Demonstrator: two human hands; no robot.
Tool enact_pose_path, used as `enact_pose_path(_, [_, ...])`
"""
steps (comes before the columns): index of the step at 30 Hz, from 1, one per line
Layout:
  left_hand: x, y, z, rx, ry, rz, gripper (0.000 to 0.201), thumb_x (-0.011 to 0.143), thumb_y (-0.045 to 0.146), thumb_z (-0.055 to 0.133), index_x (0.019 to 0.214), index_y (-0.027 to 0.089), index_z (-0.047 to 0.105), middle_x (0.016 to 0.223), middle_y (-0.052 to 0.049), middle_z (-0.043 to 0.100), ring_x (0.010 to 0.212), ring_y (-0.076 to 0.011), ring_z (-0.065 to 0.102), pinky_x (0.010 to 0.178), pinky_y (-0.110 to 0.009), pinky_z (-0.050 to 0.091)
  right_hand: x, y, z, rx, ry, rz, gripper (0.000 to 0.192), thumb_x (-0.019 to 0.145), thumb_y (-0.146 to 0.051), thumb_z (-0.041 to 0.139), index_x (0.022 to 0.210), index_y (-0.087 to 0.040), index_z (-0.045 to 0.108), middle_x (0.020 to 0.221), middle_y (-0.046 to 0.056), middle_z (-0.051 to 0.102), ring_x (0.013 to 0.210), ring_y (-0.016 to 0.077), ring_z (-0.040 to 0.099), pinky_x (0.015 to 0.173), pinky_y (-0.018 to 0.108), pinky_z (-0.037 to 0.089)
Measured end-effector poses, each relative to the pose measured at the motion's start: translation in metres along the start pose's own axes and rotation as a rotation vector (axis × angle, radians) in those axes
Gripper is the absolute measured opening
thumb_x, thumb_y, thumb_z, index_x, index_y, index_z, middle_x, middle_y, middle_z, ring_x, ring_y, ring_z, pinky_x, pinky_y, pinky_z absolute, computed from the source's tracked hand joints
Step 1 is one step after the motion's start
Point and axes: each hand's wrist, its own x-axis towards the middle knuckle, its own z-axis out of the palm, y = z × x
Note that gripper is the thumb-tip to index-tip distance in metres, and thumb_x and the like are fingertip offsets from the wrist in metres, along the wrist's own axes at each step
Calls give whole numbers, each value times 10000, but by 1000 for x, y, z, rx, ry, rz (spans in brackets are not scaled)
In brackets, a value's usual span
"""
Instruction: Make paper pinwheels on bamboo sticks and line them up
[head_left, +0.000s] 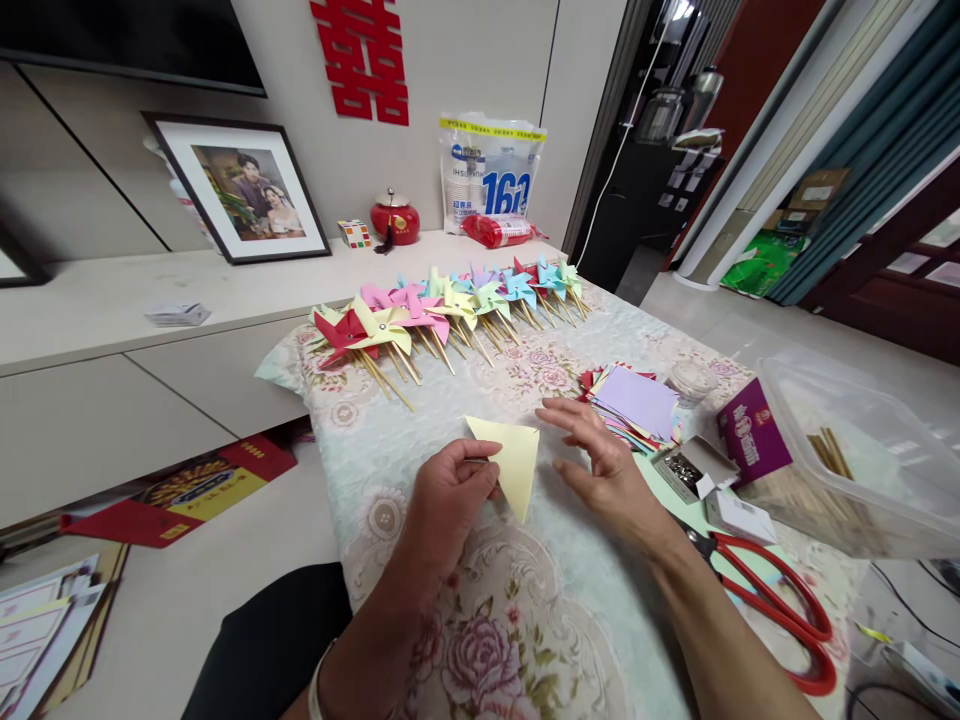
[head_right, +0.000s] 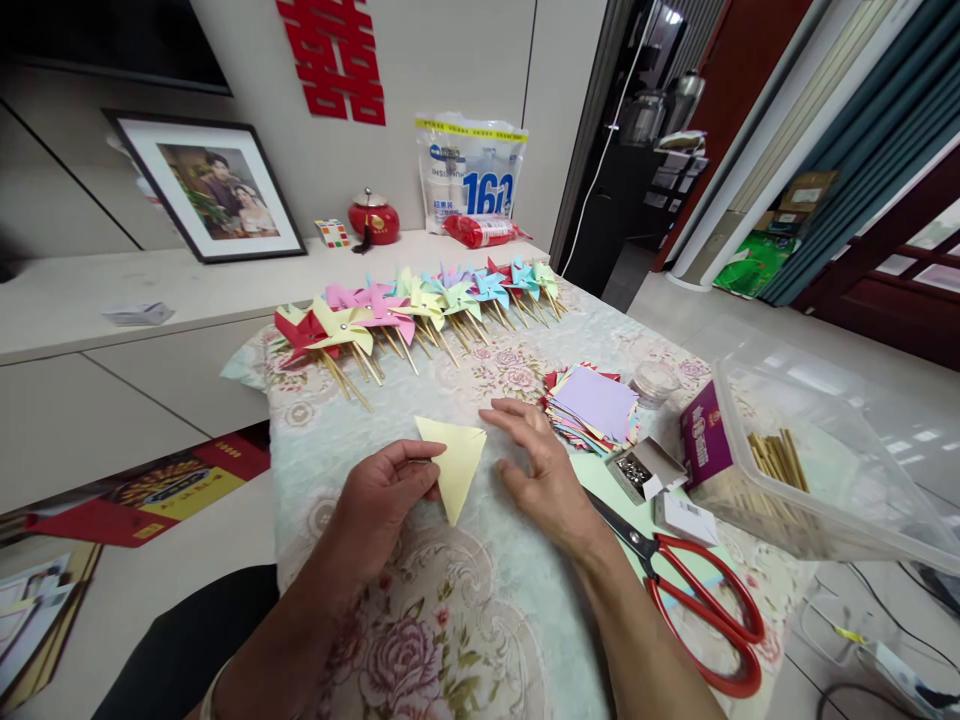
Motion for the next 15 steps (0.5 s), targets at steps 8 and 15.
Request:
enact_pose_path(8, [2,-4,-3,92,-176,-107,236,704,233,638,912,129,677,581,30,604,556,-124,557,575,-241,436,-2,3,9,-342,-113,-287,263,858,-59,595,1005,-242,712,1301,90,543,1254,270,450,1031,443,400])
enact_pose_path(15, [-1,-15,-12,772,-106,407,355,748,2,417,897,190,679,1081,-82,627,1027,-224,614,916,-410,491,-1,7,9,-351,-184,-228,254,775,2,630,875,-225,683,1113,73,611,1125,264,490,974,434,429])
